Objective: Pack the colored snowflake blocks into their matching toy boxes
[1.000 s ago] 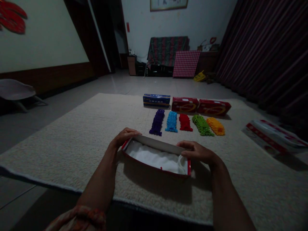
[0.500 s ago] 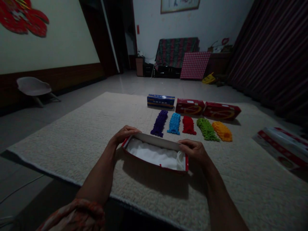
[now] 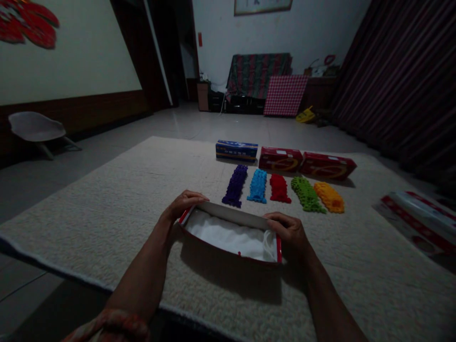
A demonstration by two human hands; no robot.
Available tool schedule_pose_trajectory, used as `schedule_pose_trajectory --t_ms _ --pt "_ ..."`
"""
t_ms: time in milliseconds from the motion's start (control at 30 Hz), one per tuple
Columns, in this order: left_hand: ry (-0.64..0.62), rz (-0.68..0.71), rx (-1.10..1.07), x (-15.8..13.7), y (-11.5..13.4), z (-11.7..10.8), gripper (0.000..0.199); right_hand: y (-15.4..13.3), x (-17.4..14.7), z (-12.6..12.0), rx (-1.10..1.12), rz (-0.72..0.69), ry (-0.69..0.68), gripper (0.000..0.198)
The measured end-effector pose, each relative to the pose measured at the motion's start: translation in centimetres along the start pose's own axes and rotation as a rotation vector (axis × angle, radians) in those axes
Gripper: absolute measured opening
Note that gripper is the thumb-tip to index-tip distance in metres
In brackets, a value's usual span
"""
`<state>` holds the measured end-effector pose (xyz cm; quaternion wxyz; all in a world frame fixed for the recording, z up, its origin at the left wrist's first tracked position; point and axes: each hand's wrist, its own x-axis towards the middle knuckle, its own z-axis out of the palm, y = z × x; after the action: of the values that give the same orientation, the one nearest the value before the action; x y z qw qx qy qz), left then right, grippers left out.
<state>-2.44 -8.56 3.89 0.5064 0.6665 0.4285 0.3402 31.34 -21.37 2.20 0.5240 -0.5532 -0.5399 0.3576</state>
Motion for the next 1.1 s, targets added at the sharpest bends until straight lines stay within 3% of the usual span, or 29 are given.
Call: schedule_pose_trajectory --t_ms 167,300,467,633,800,1000,1100 --pt "0.0 -0.027 -0.054 0.0 0.0 -0.1 0.02 -0.1 0.3 0.2 -0.013 -0.019 0.039 0.019" --pt "0.049 -0.061 -0.036 0.5 0.3 -1.6 0.021 -1.1 1.4 1.7 -0.038 -0.061 0.037 0.02" --pt "0.093 -0.06 0.007 1.6 0.0 -5.6 0.022 -2.3 3.8 5.7 -0.023 -0.097 0.018 0.022" --pt "0.174 -0.093 -0.035 1.5 -2.0 -9.6 0.028 -2.6 6.6 10.2 -0.017 -0.059 0.002 0.024" --pt "0.248 -0.086 -0.012 1.4 -3.0 -12.1 0.032 -2.3 8.3 13.4 0.029 -0.058 -0.003 0.024" --pt "0.31 -0.075 0.016 1.6 -3.2 -12.9 0.031 -1.3 9.3 13.9 0.067 -0.047 -0.062 0.026" --pt "0.299 -0.044 0.057 1.9 -3.6 -13.2 0.029 -1.1 9.2 13.3 -0.024 -0.126 -0.114 0.028"
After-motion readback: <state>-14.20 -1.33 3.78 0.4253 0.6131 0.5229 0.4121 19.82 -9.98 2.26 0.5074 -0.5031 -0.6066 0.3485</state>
